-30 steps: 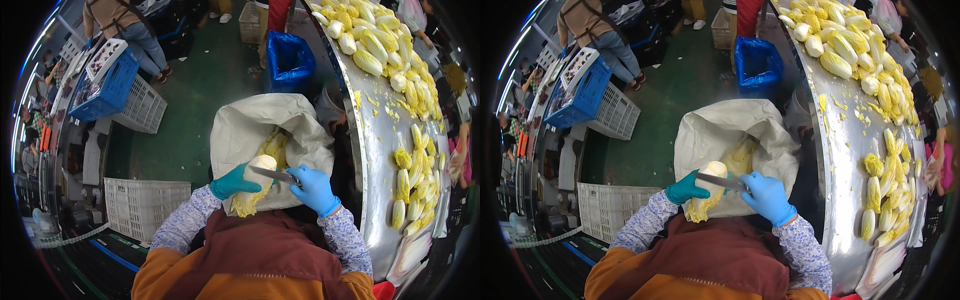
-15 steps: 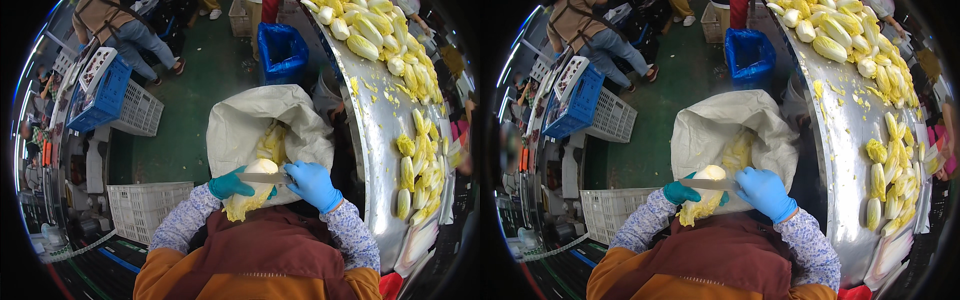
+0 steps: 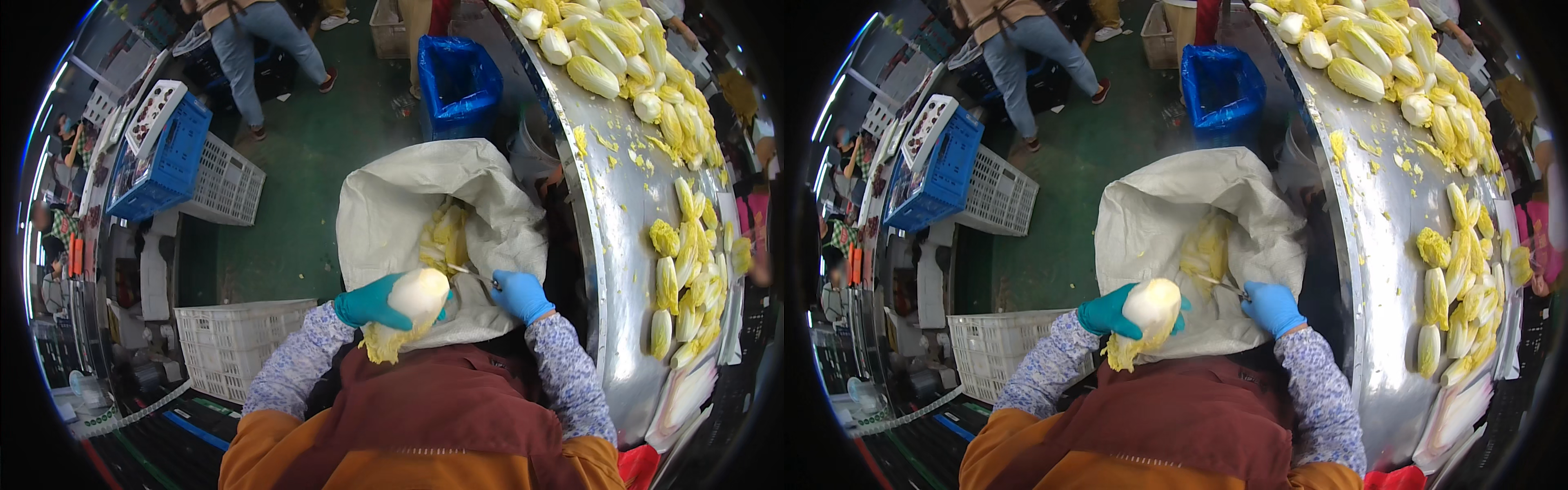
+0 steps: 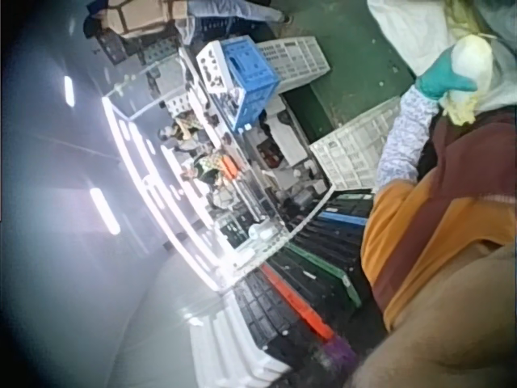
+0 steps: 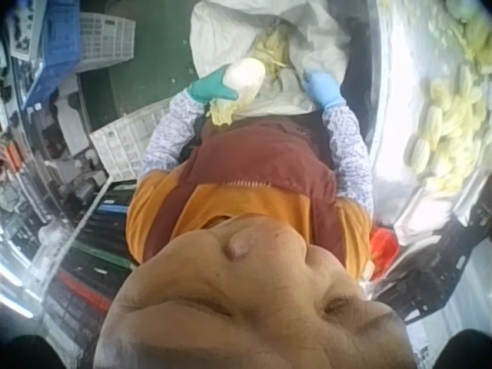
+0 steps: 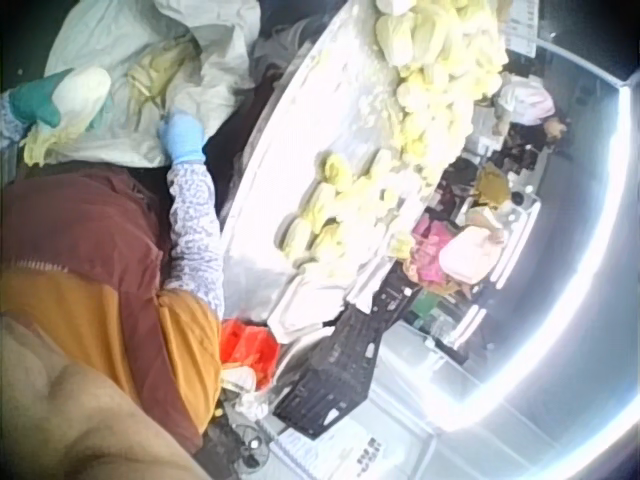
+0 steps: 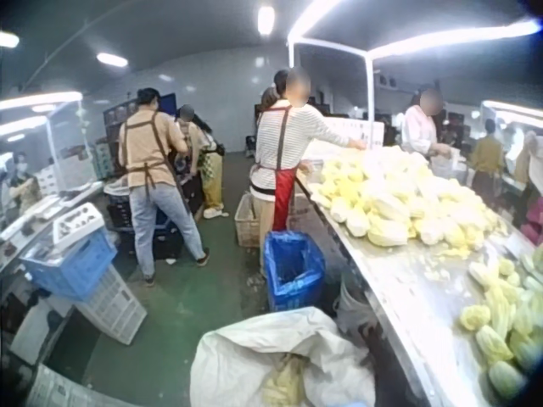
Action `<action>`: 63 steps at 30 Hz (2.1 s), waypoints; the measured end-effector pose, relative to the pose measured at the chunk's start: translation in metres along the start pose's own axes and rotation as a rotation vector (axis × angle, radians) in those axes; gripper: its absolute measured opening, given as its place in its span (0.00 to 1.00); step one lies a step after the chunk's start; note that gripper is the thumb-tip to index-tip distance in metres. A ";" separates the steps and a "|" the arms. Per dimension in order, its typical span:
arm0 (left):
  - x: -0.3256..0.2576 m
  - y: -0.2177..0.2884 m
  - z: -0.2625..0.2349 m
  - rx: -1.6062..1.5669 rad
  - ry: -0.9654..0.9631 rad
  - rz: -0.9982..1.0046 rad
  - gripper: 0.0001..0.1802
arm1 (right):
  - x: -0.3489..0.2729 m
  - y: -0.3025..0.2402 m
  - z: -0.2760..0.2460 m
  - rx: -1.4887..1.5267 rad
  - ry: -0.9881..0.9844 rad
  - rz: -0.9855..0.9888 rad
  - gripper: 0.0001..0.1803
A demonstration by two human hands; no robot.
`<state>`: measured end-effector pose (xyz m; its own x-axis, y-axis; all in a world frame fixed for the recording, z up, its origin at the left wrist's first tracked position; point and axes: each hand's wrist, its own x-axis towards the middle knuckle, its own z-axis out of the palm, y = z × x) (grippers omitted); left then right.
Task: The person cuts heads of cabbage using a knife and places the pieces onto a stainless steel table.
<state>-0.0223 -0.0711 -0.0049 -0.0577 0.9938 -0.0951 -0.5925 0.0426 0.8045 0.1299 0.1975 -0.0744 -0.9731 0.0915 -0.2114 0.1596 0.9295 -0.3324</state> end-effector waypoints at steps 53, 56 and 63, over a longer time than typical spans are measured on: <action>0.059 -0.057 -0.025 -0.478 0.552 0.256 0.28 | 0.035 -0.055 -0.034 1.161 0.154 0.259 0.33; 0.065 -0.060 -0.022 -0.203 0.547 0.239 0.30 | 0.027 -0.077 -0.035 1.041 0.190 0.240 0.32; 0.059 -0.046 -0.003 -0.447 0.420 0.150 0.32 | 0.018 -0.077 -0.053 1.316 -0.055 0.298 0.20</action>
<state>-0.0004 -0.0147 -0.0490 -0.4228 0.8567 -0.2954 -0.8268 -0.2313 0.5127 0.0912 0.1465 -0.0036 -0.8708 0.1854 -0.4554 0.4316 -0.1557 -0.8885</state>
